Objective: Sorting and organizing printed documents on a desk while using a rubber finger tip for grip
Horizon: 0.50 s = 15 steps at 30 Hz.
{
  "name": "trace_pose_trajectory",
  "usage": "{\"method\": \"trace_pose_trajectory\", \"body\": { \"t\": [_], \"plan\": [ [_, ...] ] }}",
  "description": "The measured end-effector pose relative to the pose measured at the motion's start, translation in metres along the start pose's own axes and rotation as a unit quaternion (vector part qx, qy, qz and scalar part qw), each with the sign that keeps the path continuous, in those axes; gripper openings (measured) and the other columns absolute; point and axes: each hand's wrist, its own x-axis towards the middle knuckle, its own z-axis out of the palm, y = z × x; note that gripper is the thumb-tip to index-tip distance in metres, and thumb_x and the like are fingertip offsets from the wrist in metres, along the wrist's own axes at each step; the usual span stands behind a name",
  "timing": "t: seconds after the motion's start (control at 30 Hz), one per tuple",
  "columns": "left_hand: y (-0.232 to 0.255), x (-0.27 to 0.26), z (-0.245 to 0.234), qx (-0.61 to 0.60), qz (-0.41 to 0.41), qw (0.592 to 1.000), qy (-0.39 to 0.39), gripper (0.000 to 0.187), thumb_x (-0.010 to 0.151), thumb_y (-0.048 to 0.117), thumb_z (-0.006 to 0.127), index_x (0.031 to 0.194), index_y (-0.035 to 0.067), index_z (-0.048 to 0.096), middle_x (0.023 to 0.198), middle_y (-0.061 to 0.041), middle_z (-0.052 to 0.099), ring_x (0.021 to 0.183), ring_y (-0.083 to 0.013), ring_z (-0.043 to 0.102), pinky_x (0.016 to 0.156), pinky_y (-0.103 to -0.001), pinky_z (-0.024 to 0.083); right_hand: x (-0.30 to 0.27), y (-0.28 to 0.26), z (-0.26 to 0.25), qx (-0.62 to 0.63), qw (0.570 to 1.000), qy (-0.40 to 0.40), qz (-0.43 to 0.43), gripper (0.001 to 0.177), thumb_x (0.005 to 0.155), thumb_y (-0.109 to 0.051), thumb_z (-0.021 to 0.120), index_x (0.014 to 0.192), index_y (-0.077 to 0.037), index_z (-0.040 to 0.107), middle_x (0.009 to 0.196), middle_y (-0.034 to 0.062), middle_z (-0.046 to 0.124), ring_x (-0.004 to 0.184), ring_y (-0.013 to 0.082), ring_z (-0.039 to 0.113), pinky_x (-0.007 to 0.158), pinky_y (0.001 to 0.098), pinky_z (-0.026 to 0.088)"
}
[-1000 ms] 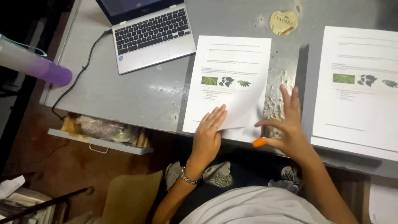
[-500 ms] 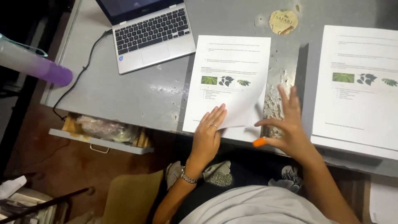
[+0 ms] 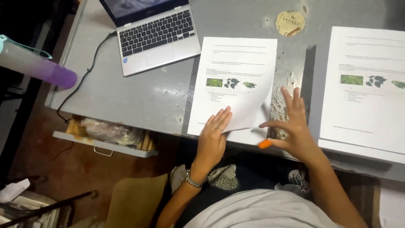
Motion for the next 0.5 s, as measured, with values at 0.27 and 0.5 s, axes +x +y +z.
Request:
{"method": "trace_pose_trajectory", "body": {
  "t": [0.27,0.5],
  "plan": [
    [0.001,-0.002,-0.003,0.036,0.043,0.998,-0.014,0.071,0.08,0.018,0.077,0.144,0.001,0.051,0.153,-0.018,0.049,0.141,-0.0395,0.045,0.117,-0.055,0.032,0.019,-0.004,0.028,-0.002,0.998,0.059,-0.006,0.035,0.063,-0.027,0.09,0.093,-0.023,0.074,0.172,0.0181,0.018,0.159,0.0352,-0.001,0.125,0.0607,0.002],
    [-0.004,-0.001,0.004,0.017,0.014,1.0,0.01,0.052,0.09,-0.004,0.05,0.141,0.003,0.055,0.15,-0.015,0.054,0.139,-0.0359,0.049,0.117,-0.051,0.034,-0.004,-0.005,-0.008,-0.007,1.0,0.009,-0.006,0.041,0.054,-0.048,0.087,0.089,-0.033,0.074,0.174,0.015,0.007,0.159,0.0352,-0.005,0.127,0.0584,0.0]
  ]
}}
